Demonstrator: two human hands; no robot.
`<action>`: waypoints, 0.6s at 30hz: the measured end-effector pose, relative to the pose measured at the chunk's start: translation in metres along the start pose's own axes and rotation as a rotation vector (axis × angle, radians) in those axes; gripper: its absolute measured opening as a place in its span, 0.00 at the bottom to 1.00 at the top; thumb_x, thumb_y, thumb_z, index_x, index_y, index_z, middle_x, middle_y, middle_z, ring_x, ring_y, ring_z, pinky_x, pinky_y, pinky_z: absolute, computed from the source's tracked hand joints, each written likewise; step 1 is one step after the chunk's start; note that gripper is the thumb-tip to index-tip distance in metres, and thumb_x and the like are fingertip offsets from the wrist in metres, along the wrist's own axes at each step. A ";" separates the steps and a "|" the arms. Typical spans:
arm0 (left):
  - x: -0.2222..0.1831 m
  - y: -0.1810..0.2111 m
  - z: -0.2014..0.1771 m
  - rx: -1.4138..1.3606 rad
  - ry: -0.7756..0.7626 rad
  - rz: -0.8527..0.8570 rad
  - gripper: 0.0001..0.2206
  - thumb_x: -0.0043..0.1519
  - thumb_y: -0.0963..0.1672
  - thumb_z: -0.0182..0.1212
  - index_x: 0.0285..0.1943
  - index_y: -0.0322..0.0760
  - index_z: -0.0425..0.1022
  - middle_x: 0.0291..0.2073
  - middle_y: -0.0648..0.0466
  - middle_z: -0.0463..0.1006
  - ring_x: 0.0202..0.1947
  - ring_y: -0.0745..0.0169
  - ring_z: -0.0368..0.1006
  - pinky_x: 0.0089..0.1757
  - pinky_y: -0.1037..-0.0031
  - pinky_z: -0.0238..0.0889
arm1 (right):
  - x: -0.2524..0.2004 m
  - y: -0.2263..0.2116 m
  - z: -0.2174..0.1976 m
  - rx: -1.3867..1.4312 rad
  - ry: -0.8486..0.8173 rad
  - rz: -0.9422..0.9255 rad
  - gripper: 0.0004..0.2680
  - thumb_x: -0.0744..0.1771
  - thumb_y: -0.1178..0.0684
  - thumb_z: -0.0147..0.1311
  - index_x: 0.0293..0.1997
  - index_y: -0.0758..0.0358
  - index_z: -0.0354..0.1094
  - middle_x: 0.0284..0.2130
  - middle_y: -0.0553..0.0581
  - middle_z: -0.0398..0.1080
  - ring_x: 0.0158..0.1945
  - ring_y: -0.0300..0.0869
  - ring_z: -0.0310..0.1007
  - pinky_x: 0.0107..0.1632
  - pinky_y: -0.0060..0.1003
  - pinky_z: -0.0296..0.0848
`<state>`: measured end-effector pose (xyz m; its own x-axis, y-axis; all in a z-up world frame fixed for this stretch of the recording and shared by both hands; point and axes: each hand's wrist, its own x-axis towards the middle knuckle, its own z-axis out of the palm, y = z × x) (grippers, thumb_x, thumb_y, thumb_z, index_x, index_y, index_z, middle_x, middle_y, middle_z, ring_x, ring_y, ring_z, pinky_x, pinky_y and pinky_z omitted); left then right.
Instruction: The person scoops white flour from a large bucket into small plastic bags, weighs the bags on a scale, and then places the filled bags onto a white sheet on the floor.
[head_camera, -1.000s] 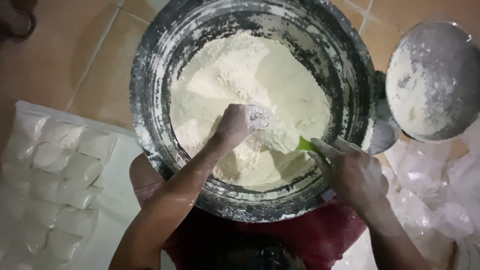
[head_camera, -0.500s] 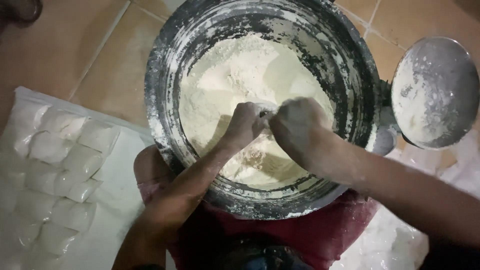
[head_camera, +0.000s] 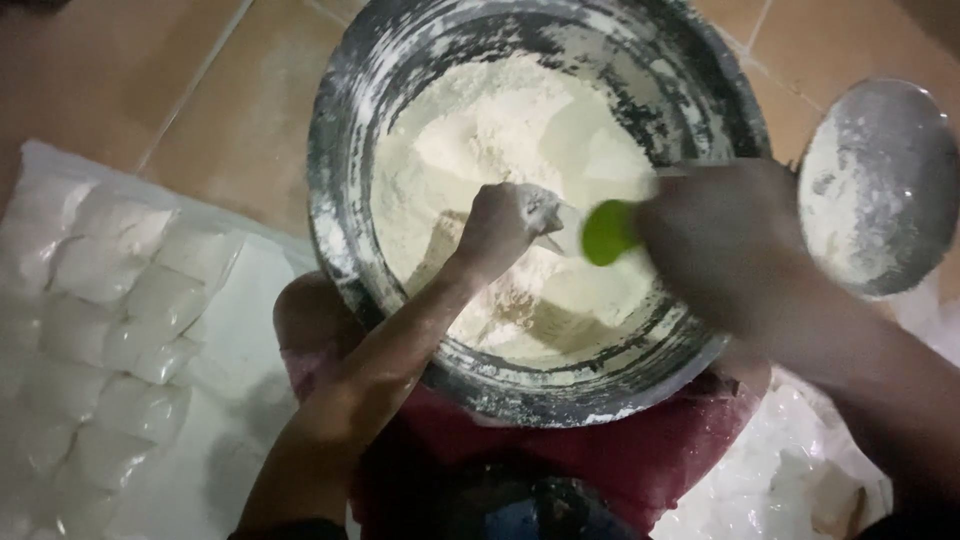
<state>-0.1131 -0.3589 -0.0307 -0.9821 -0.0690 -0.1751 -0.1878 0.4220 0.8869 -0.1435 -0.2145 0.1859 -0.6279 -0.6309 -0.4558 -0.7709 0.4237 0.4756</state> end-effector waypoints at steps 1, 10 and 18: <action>0.001 -0.007 0.001 -0.008 0.088 0.162 0.07 0.55 0.43 0.63 0.38 0.39 0.84 0.28 0.50 0.84 0.31 0.48 0.80 0.36 0.62 0.74 | -0.010 0.014 0.010 -0.111 -0.062 0.040 0.10 0.70 0.48 0.50 0.29 0.48 0.73 0.21 0.44 0.73 0.24 0.36 0.74 0.25 0.32 0.70; 0.012 0.003 0.013 0.235 0.009 0.005 0.07 0.57 0.41 0.61 0.27 0.30 0.78 0.20 0.40 0.79 0.30 0.38 0.82 0.29 0.53 0.76 | 0.007 -0.049 0.248 0.315 -0.125 0.073 0.08 0.67 0.43 0.55 0.42 0.47 0.78 0.34 0.48 0.78 0.42 0.44 0.80 0.41 0.46 0.78; 0.024 -0.019 0.017 0.381 -0.019 0.096 0.09 0.57 0.40 0.60 0.23 0.36 0.79 0.16 0.41 0.78 0.25 0.38 0.82 0.24 0.53 0.73 | 0.027 -0.113 0.247 0.402 -0.019 -0.118 0.08 0.63 0.43 0.56 0.27 0.50 0.76 0.21 0.49 0.74 0.27 0.45 0.78 0.29 0.43 0.75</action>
<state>-0.1324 -0.3530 -0.0592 -0.9939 0.0029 -0.1100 -0.0729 0.7316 0.6778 -0.1002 -0.1192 -0.0657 -0.5318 -0.6800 -0.5048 -0.8156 0.5717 0.0892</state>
